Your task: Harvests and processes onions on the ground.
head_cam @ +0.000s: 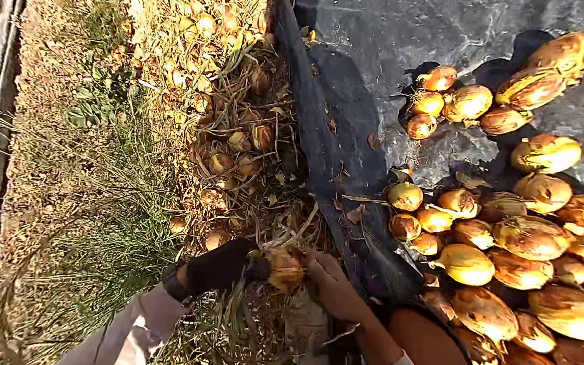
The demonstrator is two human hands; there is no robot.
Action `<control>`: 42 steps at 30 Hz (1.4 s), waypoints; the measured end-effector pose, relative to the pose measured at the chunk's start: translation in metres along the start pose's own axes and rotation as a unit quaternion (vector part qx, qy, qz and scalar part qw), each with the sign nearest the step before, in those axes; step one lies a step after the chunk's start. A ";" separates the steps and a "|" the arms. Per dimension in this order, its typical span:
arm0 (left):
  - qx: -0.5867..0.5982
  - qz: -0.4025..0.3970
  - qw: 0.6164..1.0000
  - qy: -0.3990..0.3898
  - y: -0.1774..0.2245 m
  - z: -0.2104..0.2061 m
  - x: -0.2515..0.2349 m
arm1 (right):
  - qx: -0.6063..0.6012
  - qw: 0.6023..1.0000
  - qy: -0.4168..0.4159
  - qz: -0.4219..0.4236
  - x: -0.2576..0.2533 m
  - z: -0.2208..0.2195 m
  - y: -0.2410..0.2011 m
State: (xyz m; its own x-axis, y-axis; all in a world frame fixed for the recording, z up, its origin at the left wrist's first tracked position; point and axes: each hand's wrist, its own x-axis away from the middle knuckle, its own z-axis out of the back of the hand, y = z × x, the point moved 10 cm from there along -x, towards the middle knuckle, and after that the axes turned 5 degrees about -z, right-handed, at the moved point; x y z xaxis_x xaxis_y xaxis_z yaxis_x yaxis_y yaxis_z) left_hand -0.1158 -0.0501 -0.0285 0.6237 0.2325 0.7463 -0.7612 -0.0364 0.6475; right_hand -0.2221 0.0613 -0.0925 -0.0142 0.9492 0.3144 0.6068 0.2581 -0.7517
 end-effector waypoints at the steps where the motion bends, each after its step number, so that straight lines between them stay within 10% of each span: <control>1: -0.065 -0.004 0.997 0.035 0.004 0.009 -0.004 | -0.006 1.000 0.000 -0.023 -0.003 0.001 0.008; 5: -0.413 -0.021 0.893 0.176 0.020 0.047 -0.018 | 0.064 0.993 0.065 -0.075 -0.013 0.016 0.026; 8: -0.314 -0.052 0.920 0.227 0.026 0.059 -0.013 | 0.112 0.975 0.143 -0.125 -0.015 0.041 0.048; 15: -0.358 -0.080 0.930 -0.008 0.001 -0.063 -0.021 | 0.132 0.978 0.159 -0.026 -0.003 0.017 0.032; 19: -0.394 0.058 0.917 0.037 -0.006 -0.024 -0.015 | 0.240 0.957 0.163 0.008 0.004 0.021 0.018; 25: -0.346 0.312 0.842 0.271 -0.111 0.127 0.026 | 0.165 0.900 0.397 0.074 0.037 0.122 -0.041; 32: -0.086 0.307 0.898 0.303 -0.246 0.102 -0.009 | 0.285 0.909 0.302 -0.021 0.014 0.089 -0.011; 42: 0.041 -0.044 0.996 0.067 -0.027 -0.003 -0.018 | 0.278 0.937 0.133 -0.166 -0.001 0.052 0.030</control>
State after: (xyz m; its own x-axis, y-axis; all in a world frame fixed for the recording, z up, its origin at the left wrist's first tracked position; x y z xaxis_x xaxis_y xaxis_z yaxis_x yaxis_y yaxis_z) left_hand -0.1073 -0.0505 -0.0600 0.6544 0.3650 0.6622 -0.6838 -0.0882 0.7243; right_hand -0.2452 0.0771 -0.1455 0.1140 0.7412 0.6616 0.0957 0.6546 -0.7499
